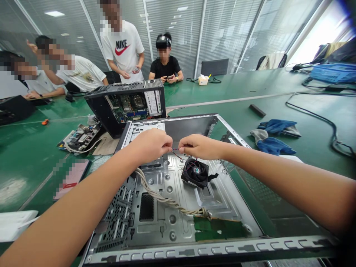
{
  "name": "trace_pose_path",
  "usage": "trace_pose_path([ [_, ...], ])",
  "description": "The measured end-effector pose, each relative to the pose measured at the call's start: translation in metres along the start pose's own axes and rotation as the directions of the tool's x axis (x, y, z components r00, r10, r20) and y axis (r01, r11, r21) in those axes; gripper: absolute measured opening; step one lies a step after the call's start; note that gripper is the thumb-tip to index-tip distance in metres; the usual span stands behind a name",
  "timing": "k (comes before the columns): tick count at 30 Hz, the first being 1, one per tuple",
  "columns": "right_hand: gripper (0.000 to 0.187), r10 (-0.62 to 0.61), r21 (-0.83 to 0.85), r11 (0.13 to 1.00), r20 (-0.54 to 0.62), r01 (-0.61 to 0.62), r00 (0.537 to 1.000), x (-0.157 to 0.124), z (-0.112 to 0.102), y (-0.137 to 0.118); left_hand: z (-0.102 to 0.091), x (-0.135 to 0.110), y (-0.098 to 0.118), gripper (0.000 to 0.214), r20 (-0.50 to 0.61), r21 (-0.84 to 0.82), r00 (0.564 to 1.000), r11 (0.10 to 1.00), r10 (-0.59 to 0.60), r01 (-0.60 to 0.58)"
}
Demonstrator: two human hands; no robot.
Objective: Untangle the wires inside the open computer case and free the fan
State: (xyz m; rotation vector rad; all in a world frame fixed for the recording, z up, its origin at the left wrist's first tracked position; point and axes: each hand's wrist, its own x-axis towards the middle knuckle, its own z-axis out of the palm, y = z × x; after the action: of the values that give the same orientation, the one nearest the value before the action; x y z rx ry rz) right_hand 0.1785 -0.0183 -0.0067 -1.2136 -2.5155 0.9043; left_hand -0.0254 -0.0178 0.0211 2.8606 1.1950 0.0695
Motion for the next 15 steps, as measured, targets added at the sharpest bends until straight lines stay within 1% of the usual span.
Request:
trace_pose_path([
  [4, 0.013, 0.013, 0.022, 1.0, -0.003, -0.013, 1.0, 0.0, 0.0, -0.001, 0.0, -0.002, 0.007, 0.027, -0.007, 0.17, 1.0, 0.985, 0.006, -0.005],
  [7, 0.012, 0.02, 0.037, 0.999, -0.013, -0.019, 1.0, -0.001, -0.001, -0.002, -0.001, -0.002, 0.012, 0.029, -0.017, 0.249, 1.0, 0.968, 0.007, -0.002],
  [12, 0.013, 0.014, 0.019, 1.0, -0.012, -0.014, 1.0, -0.002, -0.001, -0.003, -0.003, -0.002, 0.018, 0.03, 0.023, 0.312, 1.0, 0.95, -0.014, 0.006],
  [15, 0.013, 0.01, 0.017, 1.0, -0.013, -0.01, 1.0, -0.001, 0.0, -0.002, -0.004, -0.001, 0.019, 0.026, 0.026, 0.29, 1.0, 0.957, -0.016, 0.008],
])
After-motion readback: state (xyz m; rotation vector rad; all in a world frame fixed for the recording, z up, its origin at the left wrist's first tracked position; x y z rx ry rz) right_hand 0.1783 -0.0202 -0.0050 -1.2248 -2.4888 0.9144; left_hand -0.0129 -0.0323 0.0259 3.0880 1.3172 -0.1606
